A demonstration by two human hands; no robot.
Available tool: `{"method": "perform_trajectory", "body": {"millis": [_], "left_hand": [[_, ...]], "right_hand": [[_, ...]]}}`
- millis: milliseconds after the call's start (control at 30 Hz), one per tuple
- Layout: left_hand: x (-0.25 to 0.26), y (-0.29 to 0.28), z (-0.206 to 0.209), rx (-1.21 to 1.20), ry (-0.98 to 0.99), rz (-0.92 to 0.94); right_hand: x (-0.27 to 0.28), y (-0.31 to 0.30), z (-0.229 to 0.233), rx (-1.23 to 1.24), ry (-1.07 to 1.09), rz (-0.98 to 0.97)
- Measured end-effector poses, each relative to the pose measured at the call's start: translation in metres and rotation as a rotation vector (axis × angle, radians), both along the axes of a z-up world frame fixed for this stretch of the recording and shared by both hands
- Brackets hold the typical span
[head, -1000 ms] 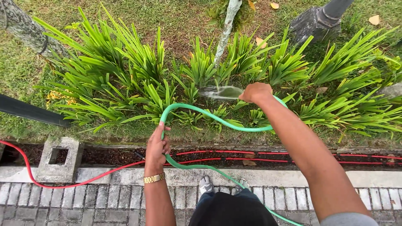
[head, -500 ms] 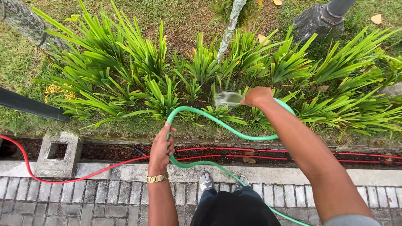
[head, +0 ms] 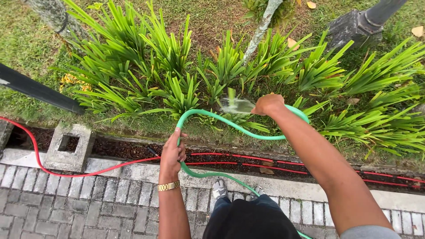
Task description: Water the plants in the garden bed using a hose.
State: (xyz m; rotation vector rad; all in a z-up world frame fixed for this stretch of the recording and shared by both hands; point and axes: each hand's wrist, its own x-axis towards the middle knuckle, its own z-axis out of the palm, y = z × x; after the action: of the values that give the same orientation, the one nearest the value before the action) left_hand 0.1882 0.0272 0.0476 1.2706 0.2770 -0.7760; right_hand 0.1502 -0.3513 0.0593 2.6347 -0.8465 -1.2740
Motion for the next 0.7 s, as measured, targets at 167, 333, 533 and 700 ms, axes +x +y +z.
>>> {"method": "perform_trajectory", "body": {"millis": [167,333,533,700], "left_hand": [[-0.001,0.009,0.001,-0.015,-0.011,0.032],[0.000,0.017,0.001,-0.021,0.004,0.057],[0.003,0.026,0.000,0.028,-0.005,0.060],[0.005,0.031,-0.008,0.001,-0.001,0.072]], "right_hand": [[0.013,0.014,-0.004,0.009,0.036,0.049],[0.026,0.027,-0.011,0.012,0.015,0.071],[0.042,0.040,-0.003,0.006,-0.209,0.043],[0.055,0.051,0.003,0.001,-0.200,0.041]]}}
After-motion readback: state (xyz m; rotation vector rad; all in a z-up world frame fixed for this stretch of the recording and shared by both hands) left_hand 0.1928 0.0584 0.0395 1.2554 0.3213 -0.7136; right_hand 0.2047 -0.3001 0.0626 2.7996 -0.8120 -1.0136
